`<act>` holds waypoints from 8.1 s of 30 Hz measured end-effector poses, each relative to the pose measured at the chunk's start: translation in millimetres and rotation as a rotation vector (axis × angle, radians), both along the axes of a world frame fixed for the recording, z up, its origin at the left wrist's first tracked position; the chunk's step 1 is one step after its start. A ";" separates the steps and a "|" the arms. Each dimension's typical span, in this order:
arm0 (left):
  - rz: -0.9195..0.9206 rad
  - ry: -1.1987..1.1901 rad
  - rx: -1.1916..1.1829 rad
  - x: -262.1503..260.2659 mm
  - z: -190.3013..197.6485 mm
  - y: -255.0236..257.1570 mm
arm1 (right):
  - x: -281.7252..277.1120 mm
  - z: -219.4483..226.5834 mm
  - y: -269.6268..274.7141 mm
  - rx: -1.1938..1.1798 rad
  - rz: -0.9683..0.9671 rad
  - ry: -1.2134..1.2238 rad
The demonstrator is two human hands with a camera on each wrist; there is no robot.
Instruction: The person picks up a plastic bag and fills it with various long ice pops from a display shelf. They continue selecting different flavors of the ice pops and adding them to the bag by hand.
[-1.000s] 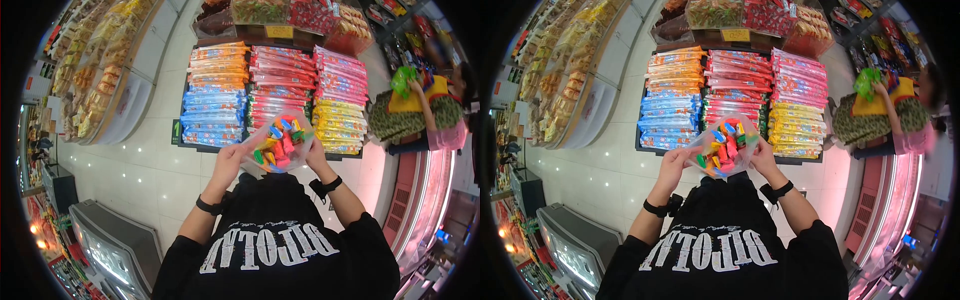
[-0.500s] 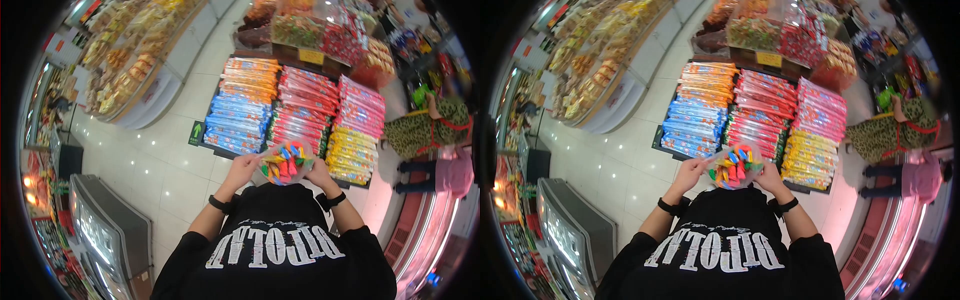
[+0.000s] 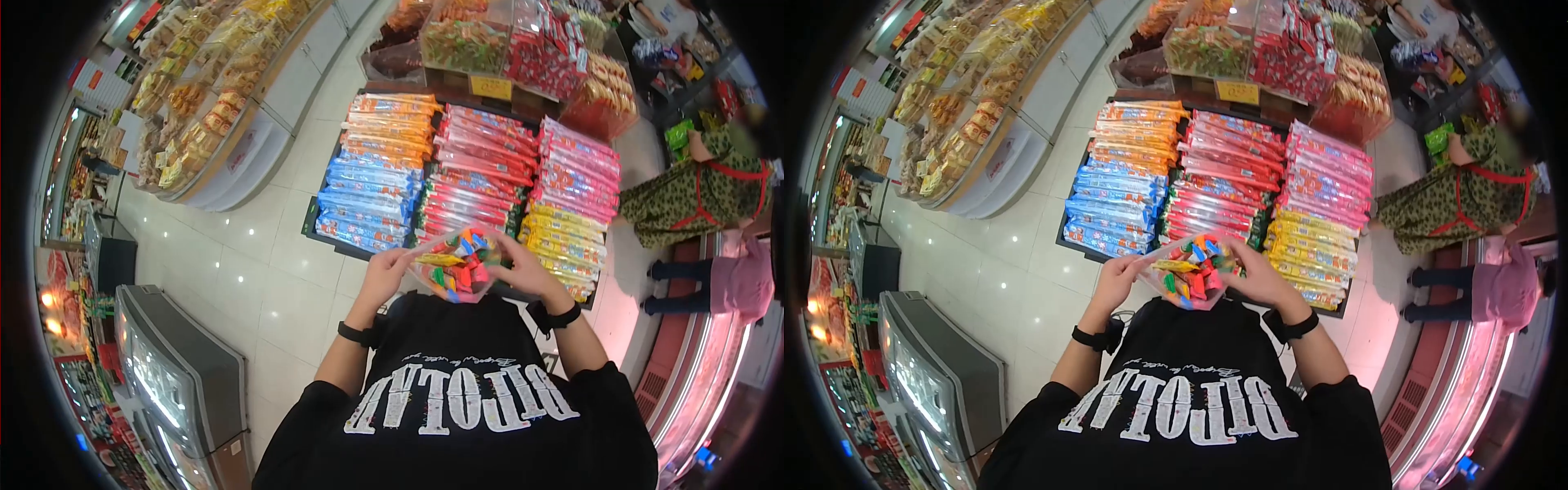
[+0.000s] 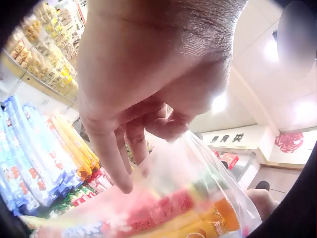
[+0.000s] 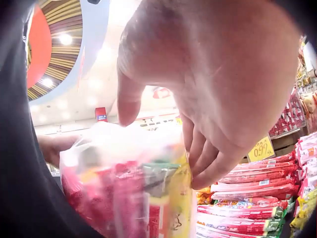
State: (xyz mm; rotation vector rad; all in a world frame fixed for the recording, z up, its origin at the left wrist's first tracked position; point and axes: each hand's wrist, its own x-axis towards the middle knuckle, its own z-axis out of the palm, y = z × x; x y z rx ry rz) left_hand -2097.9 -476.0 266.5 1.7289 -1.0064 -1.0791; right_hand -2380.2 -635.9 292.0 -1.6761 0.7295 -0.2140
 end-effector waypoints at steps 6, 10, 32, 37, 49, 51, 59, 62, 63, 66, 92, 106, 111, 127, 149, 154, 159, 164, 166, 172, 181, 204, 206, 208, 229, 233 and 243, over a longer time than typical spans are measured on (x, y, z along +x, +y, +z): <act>0.030 -0.018 0.038 -6.6 7.7 -1.5 | 11.4 9.3 10.4 -0.517 -0.167 -0.047; 0.032 0.045 0.069 -7.5 18.9 -4.4 | 38.4 2.5 27.0 -0.809 -0.216 0.062; -0.467 -0.211 -0.243 111.4 66.8 80.9 | 135.4 52.3 110.3 -0.528 -0.391 0.029; -0.483 -0.177 -0.206 135.6 68.3 90.6 | 142.3 50.4 131.6 -0.552 -0.462 0.063; -0.431 -0.190 -0.177 110.3 66.2 100.0 | 118.3 50.9 127.8 -0.655 -0.500 -0.016; -0.389 -0.211 -0.141 102.1 69.6 101.4 | 106.4 52.9 122.1 -0.680 -0.483 -0.065; -0.063 -0.229 -0.078 64.1 66.2 129.1 | 42.5 73.7 71.1 -0.532 -0.731 -0.398; 0.075 -0.293 -0.079 50.7 58.8 153.8 | 46.9 71.2 39.7 -0.192 -0.825 -0.705; 0.133 -0.283 -0.064 45.5 62.8 161.0 | 52.4 72.3 33.0 -0.155 -0.806 -0.704; 0.273 -0.310 0.019 38.0 48.9 203.0 | 84.0 56.6 14.8 -0.042 -0.834 -0.675; 0.849 -0.049 0.280 193.9 6.7 491.7 | 297.2 -168.2 89.8 -0.590 -0.499 0.460; 0.800 -0.171 0.168 403.9 13.3 461.3 | 319.3 -221.5 28.5 -0.499 -0.709 0.617; 0.714 -0.180 0.204 488.5 9.8 410.1 | 337.0 -217.8 34.6 -0.801 -0.898 0.713; -0.055 -0.060 0.264 766.1 -69.8 139.0 | 400.3 -183.4 220.0 -0.558 -1.642 0.784; -0.355 -0.333 0.228 845.3 -257.7 -101.0 | 565.6 -599.0 540.2 0.758 -1.701 0.767; -0.298 -0.491 0.166 806.8 -355.3 -103.2 | 546.2 -800.6 550.9 0.874 -1.716 0.719; -0.302 -0.661 0.095 773.0 -415.4 -67.2 | 517.7 -944.5 558.7 1.173 -2.029 0.422; -0.298 -0.641 0.050 760.8 -452.0 -72.6 | 530.0 -1041.3 555.8 0.999 -2.385 0.521; -0.286 -0.614 0.076 767.8 -439.2 -84.7 | 533.8 -1026.8 552.8 1.105 -2.417 0.422; -0.320 -0.623 0.255 786.4 -345.5 -111.2 | 538.8 -820.7 551.6 0.717 -2.325 0.824; -0.212 -0.328 0.196 736.6 -191.4 -77.4 | 426.4 -404.5 543.1 0.294 -2.180 0.955; 0.369 -0.435 -0.101 566.9 49.0 82.2 | 305.2 -99.9 60.4 0.332 -1.350 -0.432; 0.347 -0.420 -0.067 556.5 56.2 92.9 | 321.9 -129.3 27.3 0.329 -1.196 -0.414; 0.308 -0.401 -0.043 546.7 61.2 98.9 | 326.3 -159.7 4.5 0.106 -1.077 -0.107; 0.043 -0.546 -0.209 266.3 171.2 57.6 | 213.8 -44.8 41.6 -0.247 -0.123 -0.035; -0.103 -0.434 -0.215 187.1 175.9 26.5 | 178.9 -44.5 47.6 -0.059 -0.041 -0.224; -0.377 -0.180 -0.218 78.5 105.5 -36.1 | 66.1 -41.4 68.0 0.111 -0.548 -0.466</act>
